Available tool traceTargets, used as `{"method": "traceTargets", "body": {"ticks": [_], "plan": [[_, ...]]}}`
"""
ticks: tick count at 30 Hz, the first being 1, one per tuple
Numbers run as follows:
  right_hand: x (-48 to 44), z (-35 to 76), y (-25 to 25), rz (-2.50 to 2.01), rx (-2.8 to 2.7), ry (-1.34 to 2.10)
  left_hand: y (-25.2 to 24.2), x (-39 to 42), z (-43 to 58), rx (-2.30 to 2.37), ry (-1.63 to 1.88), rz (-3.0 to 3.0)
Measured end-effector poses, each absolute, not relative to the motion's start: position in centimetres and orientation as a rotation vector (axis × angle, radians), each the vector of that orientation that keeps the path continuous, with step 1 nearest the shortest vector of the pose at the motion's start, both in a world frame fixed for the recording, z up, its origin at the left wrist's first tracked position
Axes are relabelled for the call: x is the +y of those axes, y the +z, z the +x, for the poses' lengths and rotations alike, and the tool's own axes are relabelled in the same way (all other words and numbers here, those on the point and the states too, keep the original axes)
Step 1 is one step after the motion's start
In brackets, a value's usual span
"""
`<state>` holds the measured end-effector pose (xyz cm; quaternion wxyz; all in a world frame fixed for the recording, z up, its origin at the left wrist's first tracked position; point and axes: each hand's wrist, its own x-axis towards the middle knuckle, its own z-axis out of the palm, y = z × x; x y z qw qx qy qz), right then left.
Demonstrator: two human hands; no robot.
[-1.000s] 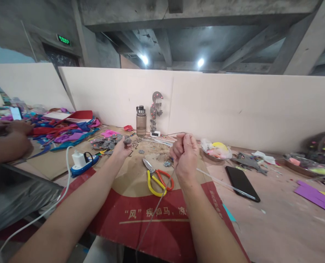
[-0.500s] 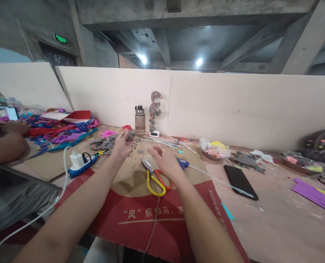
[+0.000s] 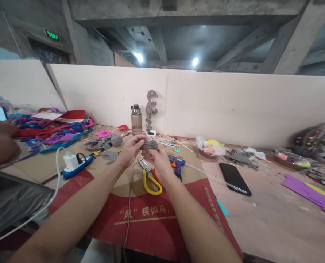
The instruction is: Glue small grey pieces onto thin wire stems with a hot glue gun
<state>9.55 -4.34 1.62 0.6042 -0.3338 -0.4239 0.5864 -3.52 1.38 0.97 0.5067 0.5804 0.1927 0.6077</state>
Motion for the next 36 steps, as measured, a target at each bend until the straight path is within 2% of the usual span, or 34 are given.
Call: {"method": "traceTargets", "body": {"ticks": [6,11,20,26,36], "plan": [[-3.8,10.2,1.5,-0.937,-1.122,1.296,1.9,0.6,-4.1,0.483,1.11,1.371],[-3.9,10.3,1.6,-1.011,-1.151,1.207,2.2,0.6,-4.6,0.558,1.002,1.556],[-4.0,11.8,3.1,-0.757,-0.891,0.996,1.1,3.4,-5.9,0.604,1.157,1.119],[-4.7,12.2,4.0,-0.638,-0.792,0.882,1.5,4.1,-6.6,0.72,1.382,0.78],[-6.3,13.1,5.9,-0.466,-0.772,0.758,1.2,6.0,-8.4,0.562,1.456,0.411]]}}
